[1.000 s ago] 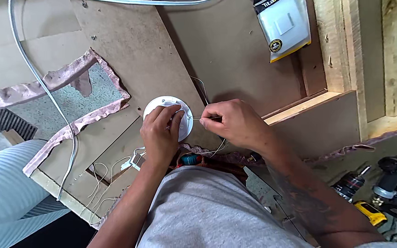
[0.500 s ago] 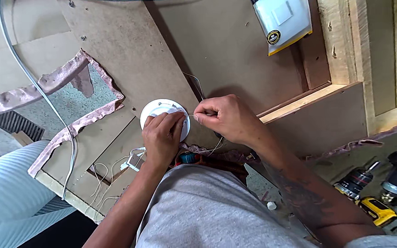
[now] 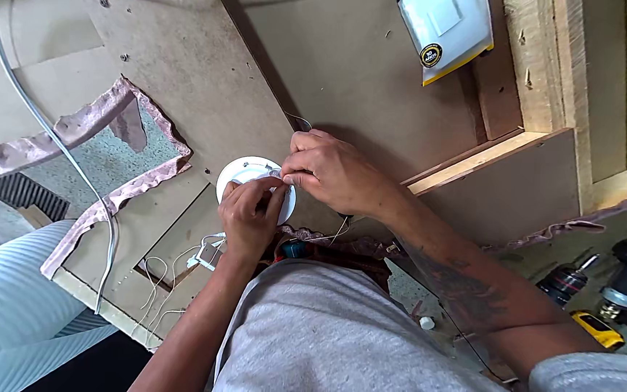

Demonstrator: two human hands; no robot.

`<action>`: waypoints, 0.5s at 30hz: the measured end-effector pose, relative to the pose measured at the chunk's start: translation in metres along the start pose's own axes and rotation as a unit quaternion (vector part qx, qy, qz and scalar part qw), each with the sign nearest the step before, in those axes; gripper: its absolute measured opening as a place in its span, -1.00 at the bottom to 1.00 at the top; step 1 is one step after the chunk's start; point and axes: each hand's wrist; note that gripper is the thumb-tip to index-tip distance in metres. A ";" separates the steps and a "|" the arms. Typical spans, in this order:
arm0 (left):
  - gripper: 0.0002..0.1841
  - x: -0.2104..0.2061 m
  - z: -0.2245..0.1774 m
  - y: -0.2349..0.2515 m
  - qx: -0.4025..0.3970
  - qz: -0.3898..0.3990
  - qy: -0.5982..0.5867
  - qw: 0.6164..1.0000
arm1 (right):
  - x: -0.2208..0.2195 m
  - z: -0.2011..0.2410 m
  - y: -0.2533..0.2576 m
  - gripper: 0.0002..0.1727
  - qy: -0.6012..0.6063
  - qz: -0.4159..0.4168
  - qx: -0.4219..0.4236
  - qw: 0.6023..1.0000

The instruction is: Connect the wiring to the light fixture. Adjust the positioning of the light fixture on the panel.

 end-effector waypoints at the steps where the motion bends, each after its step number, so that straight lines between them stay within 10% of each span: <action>1: -0.88 0.000 0.000 0.000 0.001 0.002 0.002 1.000 | 0.001 0.001 0.001 -0.76 -0.009 0.005 0.000 1.000; 15: -0.77 0.011 0.005 -0.006 -0.025 0.043 0.012 0.999 | 0.004 0.008 -0.003 -0.75 0.070 -0.017 -0.066 0.995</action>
Point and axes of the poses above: each hand's wrist, its own y-axis towards the middle knuckle, its own x-axis out of the back of the hand, z = x × y, and after that the axes turned 7 degrees about x, right-handed
